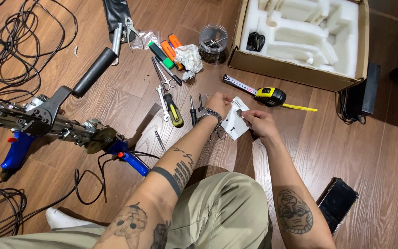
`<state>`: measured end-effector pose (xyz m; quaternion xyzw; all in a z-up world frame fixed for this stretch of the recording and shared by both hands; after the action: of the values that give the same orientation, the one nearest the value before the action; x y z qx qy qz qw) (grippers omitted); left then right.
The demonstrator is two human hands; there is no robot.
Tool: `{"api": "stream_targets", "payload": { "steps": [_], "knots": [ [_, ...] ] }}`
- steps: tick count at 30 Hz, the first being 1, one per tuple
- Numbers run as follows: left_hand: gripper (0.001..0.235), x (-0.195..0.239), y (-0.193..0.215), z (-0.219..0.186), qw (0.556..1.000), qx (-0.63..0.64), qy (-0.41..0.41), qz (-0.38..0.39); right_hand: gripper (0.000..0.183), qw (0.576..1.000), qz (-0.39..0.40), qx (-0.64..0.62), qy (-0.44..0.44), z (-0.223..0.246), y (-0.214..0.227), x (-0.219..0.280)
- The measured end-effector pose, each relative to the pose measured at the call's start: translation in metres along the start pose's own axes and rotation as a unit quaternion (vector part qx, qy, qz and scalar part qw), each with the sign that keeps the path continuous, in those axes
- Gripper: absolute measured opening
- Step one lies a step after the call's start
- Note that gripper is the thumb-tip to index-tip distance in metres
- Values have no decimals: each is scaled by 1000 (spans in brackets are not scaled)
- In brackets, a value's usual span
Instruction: The person sits on the floor and assembles a mechanical device by inserting small metal pins into a cylindrical component and attaching a handle. They use their hands to manipulate the parts and occasionally pick up tools from the surrounding area.
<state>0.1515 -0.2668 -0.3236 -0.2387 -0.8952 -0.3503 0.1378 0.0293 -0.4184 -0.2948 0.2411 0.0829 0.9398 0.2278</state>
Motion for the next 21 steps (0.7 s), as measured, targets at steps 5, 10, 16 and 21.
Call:
{"api": "stream_targets", "payload": {
  "steps": [5, 10, 16, 21],
  "knots": [
    [20, 25, 21, -15, 1000, -5, 19, -2, 18, 999, -12, 32, 6, 11, -5, 7],
    [23, 26, 21, -19, 999, -25, 35, 7, 20, 998, -15, 68, -2, 12, -11, 5],
    [21, 25, 19, -18, 999, -40, 26, 17, 22, 975, -44, 204, 78, -19, 5, -25],
    [32, 36, 34, -26, 998, -65, -1, 14, 28, 954, 71, 250, 151, 11, -7, 14]
  ]
}}
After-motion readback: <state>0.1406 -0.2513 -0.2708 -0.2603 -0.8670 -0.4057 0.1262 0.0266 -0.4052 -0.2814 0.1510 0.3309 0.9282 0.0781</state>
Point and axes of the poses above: each hand's wrist, its own x-axis away from the middle knuckle, its own y-axis out of the back of the hand, z = x × y, the point moved 7 cm from there along -x, towards the middle knuckle, and after that the axes turned 4 degrees about y, right-handed, at the moved point
